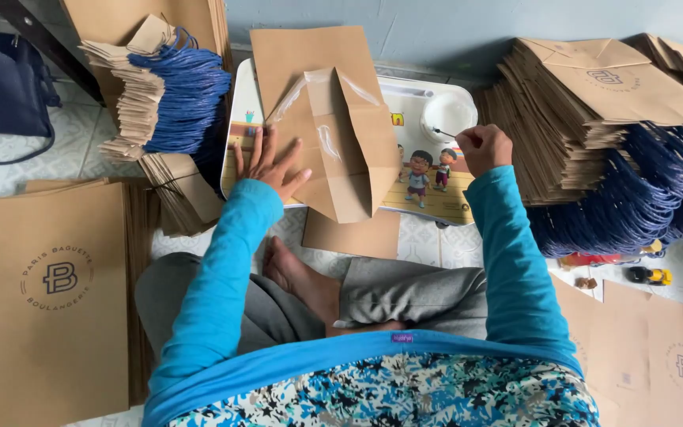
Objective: Manually folding and gluing brown paper bags at a workspace on the floor.
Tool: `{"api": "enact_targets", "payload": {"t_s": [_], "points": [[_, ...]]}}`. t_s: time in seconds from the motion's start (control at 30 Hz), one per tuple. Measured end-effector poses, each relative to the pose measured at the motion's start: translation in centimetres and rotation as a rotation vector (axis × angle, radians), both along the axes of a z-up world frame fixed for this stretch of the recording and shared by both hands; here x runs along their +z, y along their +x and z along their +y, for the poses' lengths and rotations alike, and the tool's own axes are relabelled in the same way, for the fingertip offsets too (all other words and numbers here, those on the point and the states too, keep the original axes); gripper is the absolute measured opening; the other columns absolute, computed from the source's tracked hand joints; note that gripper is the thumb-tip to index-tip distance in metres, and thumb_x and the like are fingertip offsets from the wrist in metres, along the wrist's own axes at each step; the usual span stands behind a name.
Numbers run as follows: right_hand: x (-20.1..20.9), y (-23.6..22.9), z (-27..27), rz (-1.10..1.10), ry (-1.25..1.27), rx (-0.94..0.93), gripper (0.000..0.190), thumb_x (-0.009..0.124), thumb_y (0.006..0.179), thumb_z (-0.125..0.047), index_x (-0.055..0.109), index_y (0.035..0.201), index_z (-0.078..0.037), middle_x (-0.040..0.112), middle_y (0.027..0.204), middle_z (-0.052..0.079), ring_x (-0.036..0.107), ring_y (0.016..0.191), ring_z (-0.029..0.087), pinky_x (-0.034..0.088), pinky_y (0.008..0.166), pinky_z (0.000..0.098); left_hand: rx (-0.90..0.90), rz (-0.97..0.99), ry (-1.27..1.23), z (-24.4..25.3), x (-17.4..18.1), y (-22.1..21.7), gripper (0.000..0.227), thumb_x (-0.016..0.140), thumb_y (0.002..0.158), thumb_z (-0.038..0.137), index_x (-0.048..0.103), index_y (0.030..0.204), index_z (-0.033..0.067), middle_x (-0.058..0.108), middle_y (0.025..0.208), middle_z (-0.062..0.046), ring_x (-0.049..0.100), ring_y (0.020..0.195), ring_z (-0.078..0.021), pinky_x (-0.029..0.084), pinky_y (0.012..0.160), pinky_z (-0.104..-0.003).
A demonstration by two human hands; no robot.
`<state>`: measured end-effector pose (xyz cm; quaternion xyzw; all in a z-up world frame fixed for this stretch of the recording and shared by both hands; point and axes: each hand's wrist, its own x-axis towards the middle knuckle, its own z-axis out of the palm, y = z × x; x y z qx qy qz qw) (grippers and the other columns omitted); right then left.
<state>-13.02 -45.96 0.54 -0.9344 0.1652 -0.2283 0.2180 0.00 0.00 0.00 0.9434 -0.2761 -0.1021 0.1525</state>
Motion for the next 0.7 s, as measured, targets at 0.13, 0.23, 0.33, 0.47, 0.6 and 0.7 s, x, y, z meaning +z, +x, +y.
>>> {"api": "enact_targets", "payload": {"t_s": [0.13,0.23,0.33,0.47,0.6,0.7], "points": [[1.1,-0.7,0.4,0.062,0.121,0.008,0.011,0.077,0.099,-0.024,0.08,0.101,-0.014,0.07,0.087,0.013,0.069,0.083,0.031,0.055,0.077,0.0443,-0.086,-0.046,0.11,0.5,0.4,0.4,0.098,0.037,0.082,0.093,0.015,0.163,0.0424,-0.005,0.174,-0.01,-0.015,0.159,-0.0269,-0.017,0.123,-0.062],[2.8,-1.6,1.9,0.034,0.3,0.001,0.015,0.075,0.102,-0.027,0.079,0.107,-0.014,0.072,0.091,0.011,0.067,0.087,0.023,0.053,0.078,0.0399,-0.115,-0.052,0.082,0.8,0.5,0.1,0.118,0.046,0.069,0.1,0.013,0.164,0.0377,-0.006,0.173,-0.014,-0.014,0.159,-0.0308,-0.019,0.124,-0.061],[5.3,-3.6,5.4,-0.067,0.53,0.009,0.018,0.076,0.102,-0.028,0.078,0.107,-0.011,0.061,0.069,0.002,0.058,0.068,0.011,0.047,0.063,0.0269,-0.12,-0.029,-0.005,0.9,0.2,0.0,0.119,0.048,0.072,0.098,0.009,0.166,0.0363,-0.014,0.172,-0.014,-0.018,0.157,-0.0318,-0.019,0.122,-0.063],[4.4,-5.9,9.2,-0.044,0.429,0.153,0.012,0.081,0.098,-0.02,0.079,0.103,-0.009,0.065,0.077,0.009,0.056,0.072,0.013,0.047,0.066,0.0284,-0.109,0.002,-0.042,1.0,0.7,-0.4,0.119,0.051,0.073,0.096,0.007,0.166,0.0367,-0.016,0.171,-0.012,-0.018,0.158,-0.0303,-0.018,0.122,-0.064],[3.2,-7.2,12.1,-0.04,0.328,0.305,0.011,0.083,0.093,-0.015,0.08,0.1,-0.008,0.063,0.08,0.012,0.058,0.07,0.018,0.048,0.069,0.0304,-0.12,-0.005,-0.038,0.8,0.7,-0.1,0.12,0.051,0.073,0.096,0.006,0.166,0.0355,-0.017,0.171,-0.013,-0.018,0.158,-0.0307,-0.018,0.122,-0.064],[1.4,-6.6,12.3,-0.019,0.196,0.227,0.01,0.082,0.092,-0.021,0.08,0.1,-0.014,0.061,0.085,0.008,0.061,0.071,0.021,0.052,0.07,0.0357,-0.116,-0.008,-0.023,0.8,1.2,-0.4,0.12,0.052,0.072,0.095,0.006,0.166,0.0366,-0.017,0.171,-0.012,-0.017,0.158,-0.0302,-0.017,0.123,-0.064]]}}
